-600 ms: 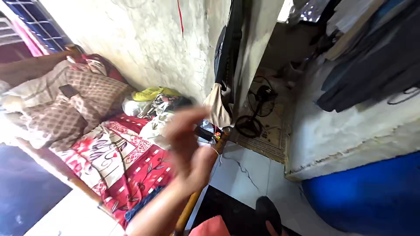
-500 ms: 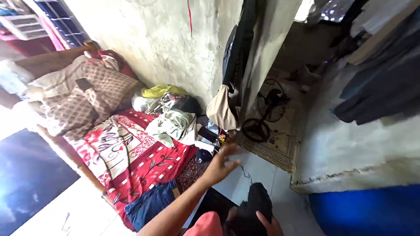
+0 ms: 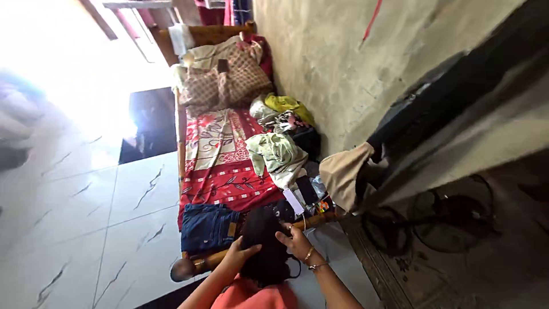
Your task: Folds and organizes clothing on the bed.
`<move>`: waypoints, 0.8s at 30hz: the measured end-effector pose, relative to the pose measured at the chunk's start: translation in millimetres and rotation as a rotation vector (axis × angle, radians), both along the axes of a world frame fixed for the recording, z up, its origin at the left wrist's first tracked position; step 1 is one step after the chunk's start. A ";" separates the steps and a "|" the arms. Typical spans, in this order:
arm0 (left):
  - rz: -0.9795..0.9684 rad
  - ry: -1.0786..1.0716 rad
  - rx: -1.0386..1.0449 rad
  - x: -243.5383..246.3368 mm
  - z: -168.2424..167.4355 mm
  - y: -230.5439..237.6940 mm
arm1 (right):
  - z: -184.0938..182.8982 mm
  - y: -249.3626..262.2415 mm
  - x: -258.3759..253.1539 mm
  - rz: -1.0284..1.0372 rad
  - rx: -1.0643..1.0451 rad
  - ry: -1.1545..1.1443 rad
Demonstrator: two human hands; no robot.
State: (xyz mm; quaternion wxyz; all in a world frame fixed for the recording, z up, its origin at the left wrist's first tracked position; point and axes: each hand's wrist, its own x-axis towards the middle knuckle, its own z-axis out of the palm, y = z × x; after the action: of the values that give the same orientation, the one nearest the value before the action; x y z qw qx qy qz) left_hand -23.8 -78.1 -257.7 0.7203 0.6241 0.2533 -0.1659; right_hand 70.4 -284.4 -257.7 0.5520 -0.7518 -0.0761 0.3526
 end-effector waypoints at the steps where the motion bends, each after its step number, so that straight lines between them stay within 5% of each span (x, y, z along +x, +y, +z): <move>1: 0.108 0.015 0.013 -1.8 -2.4 7.3 | -1.7 9.4 15.5 0.032 -0.017 -0.013; 4: 0.336 0.049 0.083 -8.0 -22.1 35.4 | 0.4 35.5 58.5 0.116 -0.119 -0.017; 7: 0.368 0.069 0.168 -7.2 -42.9 67.1 | 4.3 54.0 95.8 0.152 -0.215 -0.011; 15: -0.336 0.070 0.485 67.9 -40.1 131.7 | 22.9 68.1 228.6 0.116 -0.517 -0.193; 24: -0.367 0.045 0.691 102.5 -38.7 137.7 | 6.7 82.7 400.8 0.186 -0.877 -0.252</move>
State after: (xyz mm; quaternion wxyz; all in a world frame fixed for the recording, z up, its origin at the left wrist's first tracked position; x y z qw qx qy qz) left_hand 78.6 59.6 -296.4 0.4202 0.8612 0.1939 -0.2104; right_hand 471.2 -201.7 -251.0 0.1345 -0.9412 -0.0531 0.3055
